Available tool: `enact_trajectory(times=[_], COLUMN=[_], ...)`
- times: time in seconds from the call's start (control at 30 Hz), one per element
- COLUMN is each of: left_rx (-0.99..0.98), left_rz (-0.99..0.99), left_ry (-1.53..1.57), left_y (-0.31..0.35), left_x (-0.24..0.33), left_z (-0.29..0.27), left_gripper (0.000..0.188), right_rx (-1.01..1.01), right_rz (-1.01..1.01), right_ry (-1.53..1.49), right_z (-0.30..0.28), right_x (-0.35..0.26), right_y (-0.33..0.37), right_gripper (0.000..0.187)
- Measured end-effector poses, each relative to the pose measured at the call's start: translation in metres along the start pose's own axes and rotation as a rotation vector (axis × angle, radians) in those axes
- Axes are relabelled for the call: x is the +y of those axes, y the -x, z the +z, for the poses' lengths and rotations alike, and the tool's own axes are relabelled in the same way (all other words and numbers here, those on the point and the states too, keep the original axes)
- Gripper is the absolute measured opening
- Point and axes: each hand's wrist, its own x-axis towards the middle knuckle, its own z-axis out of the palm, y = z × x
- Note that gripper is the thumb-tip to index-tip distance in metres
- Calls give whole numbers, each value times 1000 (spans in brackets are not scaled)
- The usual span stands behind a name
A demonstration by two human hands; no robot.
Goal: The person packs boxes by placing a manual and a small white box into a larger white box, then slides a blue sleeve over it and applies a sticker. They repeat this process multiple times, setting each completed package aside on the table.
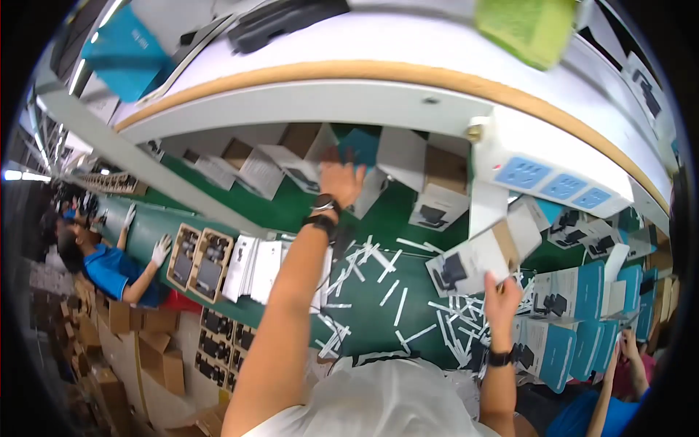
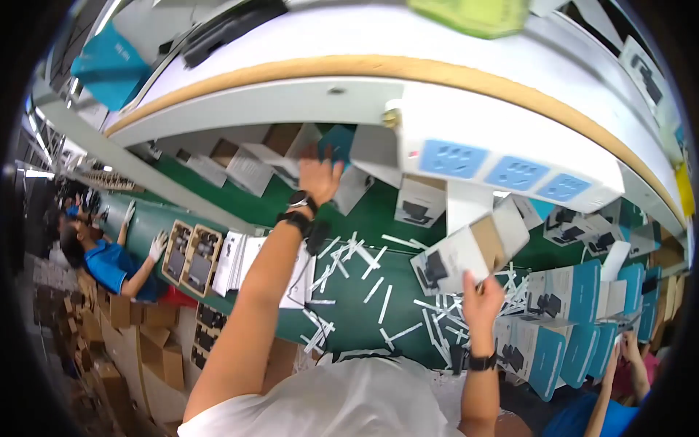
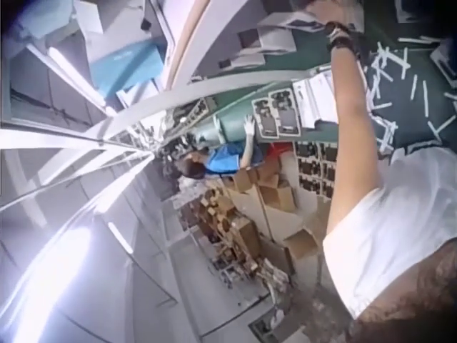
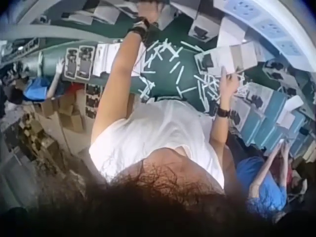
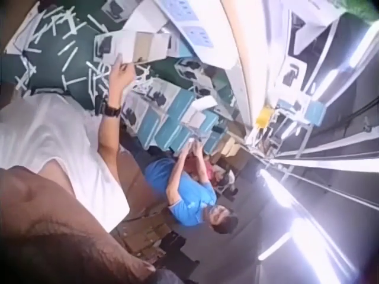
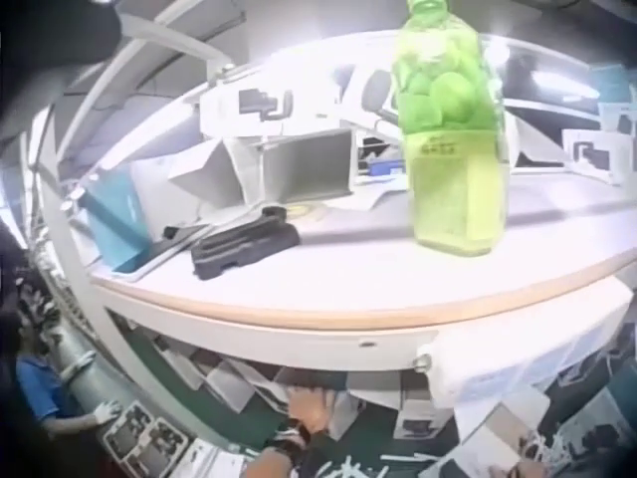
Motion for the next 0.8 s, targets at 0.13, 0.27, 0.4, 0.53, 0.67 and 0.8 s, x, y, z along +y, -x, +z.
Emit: enact_trajectory(times=[0.13, 0.27, 0.4, 0.53, 0.67, 0.8], left_rx=[65, 149, -424, -354, -378, -393], left_rz=[-5, -235, -496, -415, -433, -369], left_ry=[381, 415, -8, -35, -38, -86], left_y=[10, 135, 269, 297, 298, 277], left_x=[15, 31, 10, -1, 1, -12], left_z=[-32, -60, -62, -49, -51, -69], left_gripper=[48, 44, 75, 64, 57, 27], right_rx=[-266, -456, -215, 242, -47, -283], right_rz=[133, 379, -346, -239, 145, 210], right_ry=[-239, -596, -276, -260, -383, -508], right_z=[27, 25, -41, -95, -88, -53], right_x=[-14, -50, -61, 27, 29, 57], right_y=[83, 96, 86, 94, 104, 136], right_gripper=[22, 11, 10, 16, 24, 29])
